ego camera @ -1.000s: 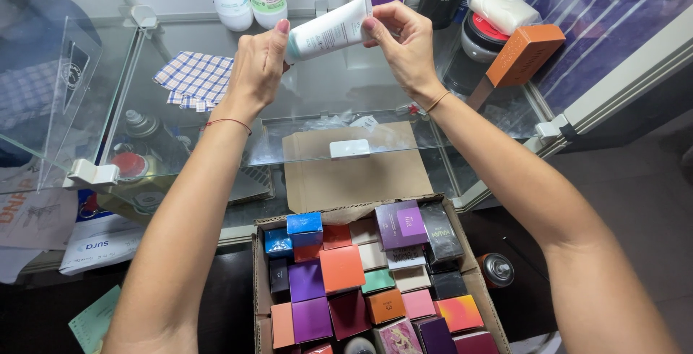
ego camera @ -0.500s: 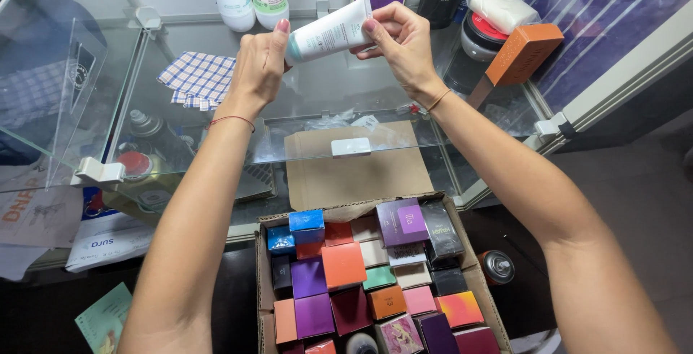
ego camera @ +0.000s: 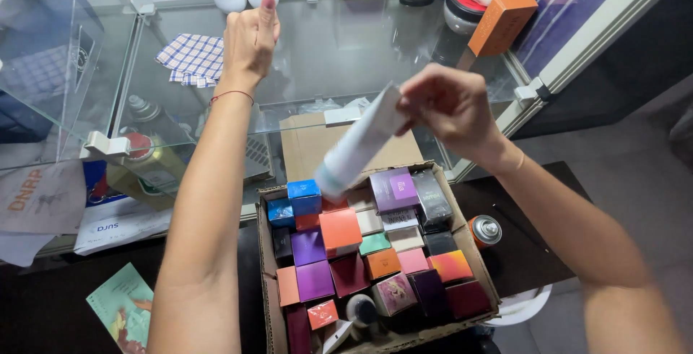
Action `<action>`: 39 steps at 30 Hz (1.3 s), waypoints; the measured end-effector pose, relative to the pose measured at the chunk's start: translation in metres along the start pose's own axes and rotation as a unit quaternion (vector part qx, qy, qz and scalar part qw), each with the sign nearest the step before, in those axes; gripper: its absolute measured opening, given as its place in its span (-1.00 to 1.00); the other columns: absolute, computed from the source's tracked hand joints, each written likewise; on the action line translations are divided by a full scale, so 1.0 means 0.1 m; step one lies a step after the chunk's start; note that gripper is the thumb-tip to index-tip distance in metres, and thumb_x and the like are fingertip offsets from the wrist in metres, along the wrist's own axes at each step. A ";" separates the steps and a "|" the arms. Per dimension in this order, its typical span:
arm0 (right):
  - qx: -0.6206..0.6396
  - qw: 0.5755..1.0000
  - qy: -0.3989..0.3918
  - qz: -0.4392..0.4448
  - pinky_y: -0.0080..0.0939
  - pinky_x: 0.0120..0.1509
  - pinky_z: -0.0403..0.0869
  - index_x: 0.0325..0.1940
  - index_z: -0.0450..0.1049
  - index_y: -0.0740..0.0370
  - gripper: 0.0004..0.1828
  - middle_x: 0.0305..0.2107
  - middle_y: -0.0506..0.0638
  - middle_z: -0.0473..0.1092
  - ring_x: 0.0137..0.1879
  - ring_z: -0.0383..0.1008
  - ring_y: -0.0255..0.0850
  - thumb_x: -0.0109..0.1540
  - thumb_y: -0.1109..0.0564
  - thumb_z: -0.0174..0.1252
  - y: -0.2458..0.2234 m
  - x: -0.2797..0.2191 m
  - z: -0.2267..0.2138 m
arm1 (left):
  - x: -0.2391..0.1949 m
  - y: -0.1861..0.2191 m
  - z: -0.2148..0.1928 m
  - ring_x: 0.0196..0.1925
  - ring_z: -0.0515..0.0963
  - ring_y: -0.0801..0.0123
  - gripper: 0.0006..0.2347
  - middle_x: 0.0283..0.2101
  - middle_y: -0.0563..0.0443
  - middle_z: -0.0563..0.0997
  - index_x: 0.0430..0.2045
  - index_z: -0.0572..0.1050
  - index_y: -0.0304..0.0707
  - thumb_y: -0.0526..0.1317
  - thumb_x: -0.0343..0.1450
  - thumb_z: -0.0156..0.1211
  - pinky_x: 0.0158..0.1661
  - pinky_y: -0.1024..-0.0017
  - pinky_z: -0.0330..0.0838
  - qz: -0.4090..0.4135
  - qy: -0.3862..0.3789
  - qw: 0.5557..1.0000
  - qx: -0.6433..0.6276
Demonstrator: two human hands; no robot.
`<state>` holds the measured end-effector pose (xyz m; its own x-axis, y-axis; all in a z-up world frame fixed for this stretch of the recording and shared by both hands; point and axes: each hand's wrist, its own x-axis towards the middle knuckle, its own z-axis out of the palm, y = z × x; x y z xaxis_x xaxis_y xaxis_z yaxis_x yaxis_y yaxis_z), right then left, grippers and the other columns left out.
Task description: Organizing various cosmetic products like tubes, jars, and boxes from a shipping box onto glass display shelves.
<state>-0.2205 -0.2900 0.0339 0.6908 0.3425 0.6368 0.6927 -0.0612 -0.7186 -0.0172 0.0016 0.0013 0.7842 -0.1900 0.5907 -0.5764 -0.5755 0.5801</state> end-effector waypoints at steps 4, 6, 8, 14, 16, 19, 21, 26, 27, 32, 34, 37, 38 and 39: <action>-0.162 0.978 -0.133 -0.023 -0.37 -0.23 0.68 -0.14 0.57 0.20 -0.87 -0.35 -0.08 0.61 -0.32 0.69 -0.30 0.24 0.27 0.30 -0.57 -0.59 0.26 | -0.02 -0.01 -0.01 -0.60 0.35 0.26 -0.31 -0.72 0.15 0.34 -0.88 0.24 -0.09 0.33 0.54 -0.61 -0.43 0.30 0.16 -0.001 0.007 1.000 0.013; -0.096 0.974 -0.205 0.002 -0.34 -0.15 0.69 -0.13 0.56 0.24 -0.88 -0.33 -0.03 0.63 -0.27 0.69 -0.26 0.32 0.16 0.17 -0.77 -0.83 0.42 | -0.03 0.00 0.00 -0.60 0.37 0.25 -0.30 -0.72 0.15 0.35 -0.88 0.25 -0.09 0.34 0.54 -0.60 -0.42 0.30 0.17 -0.001 0.009 1.000 0.013; -0.070 0.971 -0.228 -0.001 -0.30 -0.19 0.65 -0.10 0.51 0.28 -0.89 -0.33 0.00 0.59 -0.28 0.67 -0.20 0.36 0.23 0.10 -0.83 -0.97 0.54 | -0.04 -0.03 0.00 -0.60 0.39 0.23 -0.30 -0.72 0.14 0.38 -0.88 0.26 -0.10 0.34 0.55 -0.59 -0.43 0.29 0.19 0.004 0.013 1.000 0.011; -0.049 0.957 -0.284 -0.028 -0.14 -0.20 0.64 -0.03 0.43 0.35 -0.85 -0.28 0.05 0.53 -0.26 0.61 -0.07 0.44 0.23 -0.05 -0.83 -1.22 0.69 | -0.03 -0.01 0.00 -0.59 0.46 0.20 -0.27 -0.70 0.10 0.47 -0.87 0.35 -0.12 0.37 0.53 -0.56 -0.44 0.27 0.24 0.003 0.020 1.000 0.009; -0.055 0.952 -0.300 -0.027 -0.13 -0.19 0.62 -0.02 0.41 0.33 -0.89 -0.26 0.04 0.50 -0.24 0.60 -0.08 0.44 0.25 -0.02 -0.81 -1.23 0.68 | -0.03 -0.01 0.00 -0.59 0.45 0.21 -0.26 -0.70 0.10 0.47 -0.87 0.35 -0.12 0.38 0.53 -0.56 -0.44 0.28 0.24 0.000 0.022 1.000 0.006; -0.069 0.940 -0.331 -0.039 -0.14 -0.23 0.61 -0.04 0.37 0.37 -0.86 -0.28 0.10 0.50 -0.30 0.56 -0.04 0.41 0.36 -0.12 -0.84 -1.17 0.62 | -0.03 -0.01 0.00 -0.58 0.47 0.19 -0.26 -0.69 0.11 0.49 -0.87 0.37 -0.13 0.37 0.53 -0.56 -0.43 0.26 0.25 -0.002 0.022 1.000 0.007; -0.083 0.927 -0.364 -0.038 -0.29 -0.50 0.34 0.02 0.40 0.42 -0.77 -0.45 0.00 0.33 -0.62 0.22 -0.28 0.30 0.51 0.09 -0.87 -1.10 0.56 | -0.02 0.00 -0.02 -0.56 0.47 0.19 -0.27 -0.67 0.11 0.51 -0.86 0.38 -0.11 0.38 0.51 -0.55 -0.40 0.25 0.27 -0.020 0.020 1.000 0.004; -0.138 0.918 -0.366 -0.057 -0.08 -0.37 0.42 -0.03 0.39 0.36 -0.81 -0.33 0.09 0.39 -0.38 0.40 -0.01 0.40 0.39 -0.15 -0.79 -1.20 0.51 | -0.01 -0.02 -0.02 -0.57 0.46 0.20 -0.27 -0.70 0.10 0.47 -0.86 0.37 -0.12 0.38 0.52 -0.55 -0.41 0.26 0.27 -0.016 0.021 1.000 0.000; -0.146 0.914 -0.375 -0.052 -0.07 -0.39 0.43 -0.03 0.39 0.32 -0.78 -0.32 0.09 0.40 -0.40 0.40 0.00 0.42 0.36 -0.20 -0.77 -1.24 0.51 | -0.01 -0.02 -0.02 -0.58 0.44 0.21 -0.28 -0.70 0.10 0.45 -0.86 0.36 -0.12 0.38 0.52 -0.55 -0.41 0.26 0.26 -0.021 0.017 1.000 0.000; -0.172 0.889 -0.420 -0.058 -0.10 -0.37 0.36 -0.06 0.36 0.32 -0.76 -0.37 0.06 0.34 -0.39 0.32 -0.06 0.27 0.50 -0.07 -0.53 -1.52 0.66 | -0.02 -0.01 -0.02 -0.58 0.42 0.24 -0.29 -0.71 0.13 0.44 -0.88 0.33 -0.11 0.36 0.53 -0.53 -0.42 0.28 0.23 -0.023 0.013 1.000 0.000; -0.165 0.886 -0.429 -0.059 -0.08 -0.46 0.29 -0.10 0.34 0.32 -0.73 -0.43 0.07 0.29 -0.44 0.26 -0.03 0.21 0.53 -0.06 -0.40 -1.63 0.76 | -0.01 -0.01 -0.01 -0.59 0.41 0.24 -0.29 -0.72 0.13 0.42 -0.88 0.32 -0.11 0.35 0.54 -0.53 -0.42 0.29 0.22 -0.020 0.012 1.000 0.001; -0.235 0.838 -0.485 -0.082 -0.04 -0.38 0.38 -0.26 0.42 0.31 -0.92 -0.50 0.05 0.39 -0.43 0.39 -0.05 0.25 0.40 0.09 -0.22 -1.78 0.87 | -0.01 -0.01 -0.02 -0.58 0.42 0.20 -0.28 -0.69 0.11 0.46 -0.87 0.34 -0.12 0.38 0.51 -0.54 -0.41 0.25 0.23 -0.028 0.013 1.000 0.005; -0.254 0.828 -0.490 -0.094 -0.01 -0.30 0.39 -0.32 0.42 0.26 -0.91 -0.48 0.02 0.37 -0.39 0.37 -0.01 0.27 0.35 0.08 -0.18 -1.80 0.91 | -0.01 -0.01 -0.02 -0.58 0.42 0.21 -0.28 -0.69 0.12 0.46 -0.87 0.34 -0.11 0.38 0.51 -0.54 -0.41 0.25 0.23 -0.028 0.013 1.000 0.005; -0.274 0.818 -0.495 -0.105 0.03 -0.21 0.39 -0.38 0.43 0.21 -0.86 -0.46 -0.01 0.34 -0.35 0.34 0.02 0.28 0.30 0.08 -0.14 -1.82 0.94 | -0.01 -0.01 -0.01 -0.58 0.42 0.21 -0.28 -0.69 0.12 0.46 -0.87 0.34 -0.10 0.38 0.52 -0.53 -0.41 0.26 0.23 -0.028 0.013 1.000 0.005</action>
<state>-0.3758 -0.2635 -0.0982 0.2268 0.9739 -0.0024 0.9506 -0.2219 -0.2171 -0.0170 0.0032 0.0009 0.8087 -0.1373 0.5720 -0.5300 -0.5921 0.6071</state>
